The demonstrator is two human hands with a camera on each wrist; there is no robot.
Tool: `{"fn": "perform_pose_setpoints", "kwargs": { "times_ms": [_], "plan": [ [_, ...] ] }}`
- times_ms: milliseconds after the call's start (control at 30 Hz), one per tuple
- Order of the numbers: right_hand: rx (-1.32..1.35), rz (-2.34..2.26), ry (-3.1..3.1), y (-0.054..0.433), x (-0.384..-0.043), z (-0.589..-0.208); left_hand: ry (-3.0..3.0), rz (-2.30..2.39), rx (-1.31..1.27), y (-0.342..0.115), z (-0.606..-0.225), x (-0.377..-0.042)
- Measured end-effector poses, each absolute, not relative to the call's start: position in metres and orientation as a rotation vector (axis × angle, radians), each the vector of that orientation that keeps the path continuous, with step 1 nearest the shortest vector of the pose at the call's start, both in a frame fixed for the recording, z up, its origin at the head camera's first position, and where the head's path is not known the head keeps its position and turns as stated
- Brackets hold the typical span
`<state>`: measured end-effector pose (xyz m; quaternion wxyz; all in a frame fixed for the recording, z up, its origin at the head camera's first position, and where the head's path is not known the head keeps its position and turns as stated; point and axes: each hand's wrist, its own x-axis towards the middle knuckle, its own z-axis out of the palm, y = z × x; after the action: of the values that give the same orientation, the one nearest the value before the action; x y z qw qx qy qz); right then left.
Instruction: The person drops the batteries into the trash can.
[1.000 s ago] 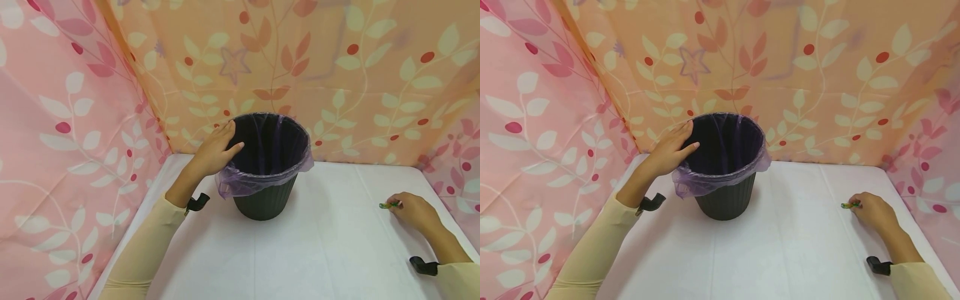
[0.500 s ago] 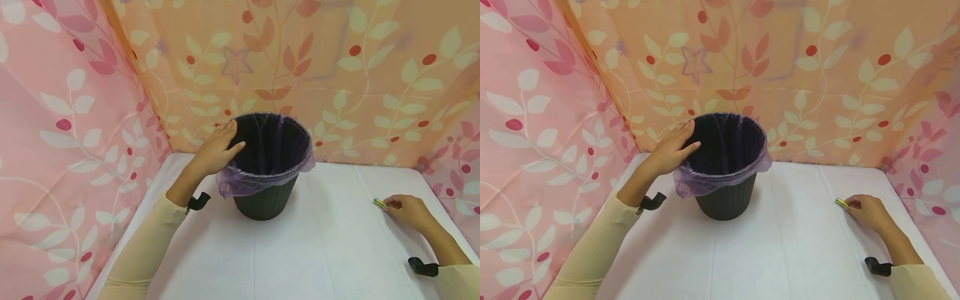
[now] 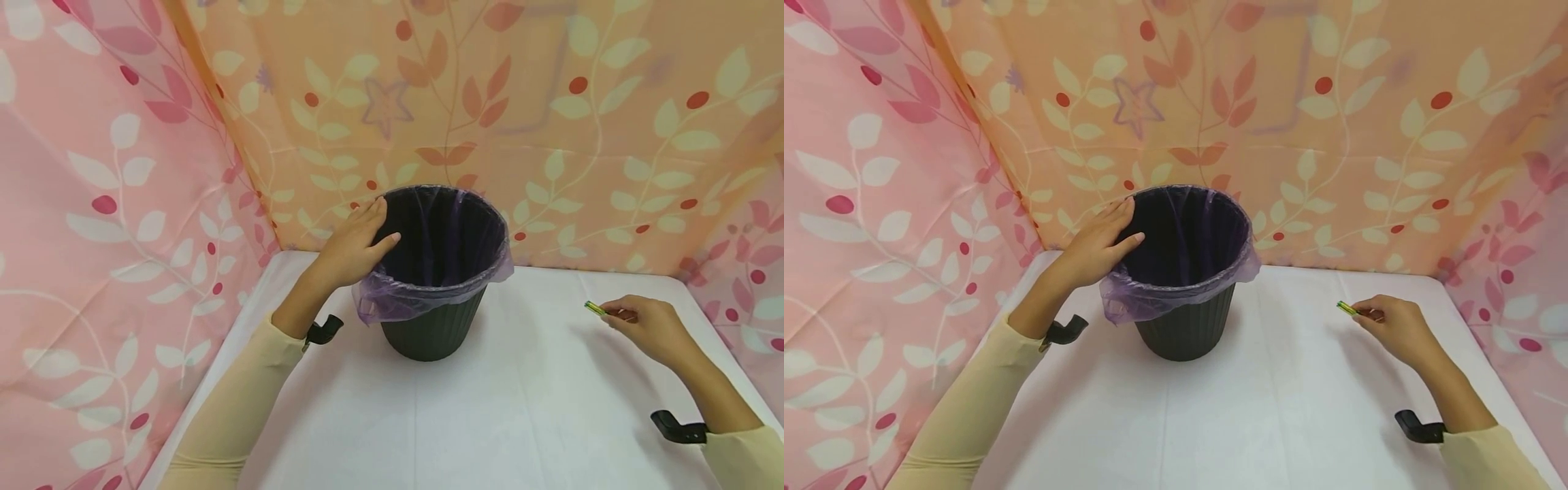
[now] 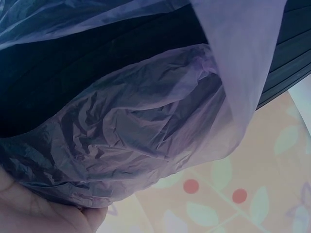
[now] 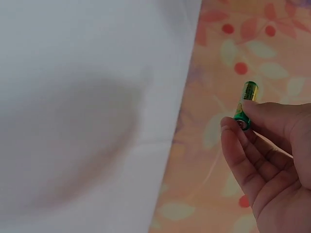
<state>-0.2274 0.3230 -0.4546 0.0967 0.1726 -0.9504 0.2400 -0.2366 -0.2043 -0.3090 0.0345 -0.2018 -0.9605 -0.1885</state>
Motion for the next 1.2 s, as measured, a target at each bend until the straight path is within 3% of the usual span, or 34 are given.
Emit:
{"fn": "perform_pose_setpoints", "kwargs": {
  "times_ms": [1200],
  "plan": [
    [0.760, 0.965, -2.655, 0.202, -0.206, -0.304, -2.994, -0.528, -0.629, -0.205, -0.305, -0.236]
  ]
}}
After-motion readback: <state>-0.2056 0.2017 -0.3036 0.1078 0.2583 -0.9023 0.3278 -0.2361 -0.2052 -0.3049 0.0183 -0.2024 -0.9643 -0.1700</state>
